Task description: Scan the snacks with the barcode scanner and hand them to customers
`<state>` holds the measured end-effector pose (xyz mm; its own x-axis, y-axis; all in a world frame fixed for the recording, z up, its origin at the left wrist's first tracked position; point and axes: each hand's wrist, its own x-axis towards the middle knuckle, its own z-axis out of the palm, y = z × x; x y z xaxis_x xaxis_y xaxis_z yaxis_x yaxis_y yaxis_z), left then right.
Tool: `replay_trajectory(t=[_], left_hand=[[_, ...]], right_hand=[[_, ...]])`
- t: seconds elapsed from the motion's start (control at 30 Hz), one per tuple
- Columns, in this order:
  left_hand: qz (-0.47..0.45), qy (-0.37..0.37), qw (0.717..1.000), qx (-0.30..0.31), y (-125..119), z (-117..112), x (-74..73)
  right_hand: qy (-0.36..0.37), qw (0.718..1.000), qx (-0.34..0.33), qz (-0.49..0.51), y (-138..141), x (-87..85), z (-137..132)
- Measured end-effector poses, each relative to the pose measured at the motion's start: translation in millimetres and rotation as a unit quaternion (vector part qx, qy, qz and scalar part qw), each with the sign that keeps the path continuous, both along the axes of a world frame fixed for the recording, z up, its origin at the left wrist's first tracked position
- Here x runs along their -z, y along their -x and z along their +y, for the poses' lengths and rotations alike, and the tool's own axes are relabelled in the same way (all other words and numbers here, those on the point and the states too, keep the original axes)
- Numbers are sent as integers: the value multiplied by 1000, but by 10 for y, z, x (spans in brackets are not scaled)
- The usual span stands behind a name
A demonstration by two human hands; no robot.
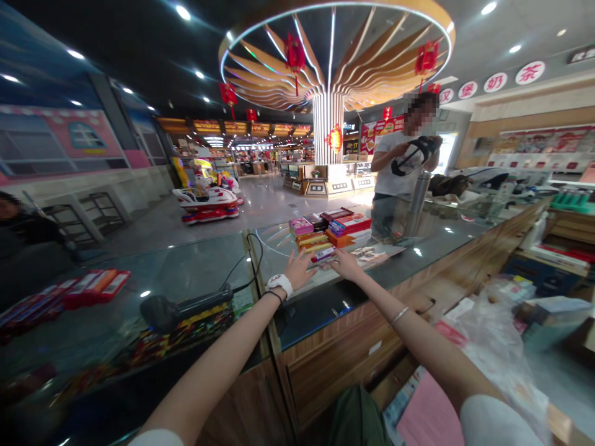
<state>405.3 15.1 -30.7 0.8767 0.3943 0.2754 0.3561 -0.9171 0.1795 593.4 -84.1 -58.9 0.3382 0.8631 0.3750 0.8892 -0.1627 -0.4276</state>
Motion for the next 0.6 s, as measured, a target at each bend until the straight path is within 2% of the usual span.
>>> replay_trajectory(t=[0.1,0.2,0.33,0.6], left_hand=[[-4,-18,1000,6,-40,1,23],[-35,-46,998,-13,-23,-10,51],[-39,-40,998,-22,19,-24,68],[25,-23,999,-30,-33,1,49]], right_hand=[[-4,1000,14,-7,-14,20,-4],[-20,998,38,-38,6,72,7],[-32,995,33,-89,43,127,22],[33,993,45,-101,114,81,14]])
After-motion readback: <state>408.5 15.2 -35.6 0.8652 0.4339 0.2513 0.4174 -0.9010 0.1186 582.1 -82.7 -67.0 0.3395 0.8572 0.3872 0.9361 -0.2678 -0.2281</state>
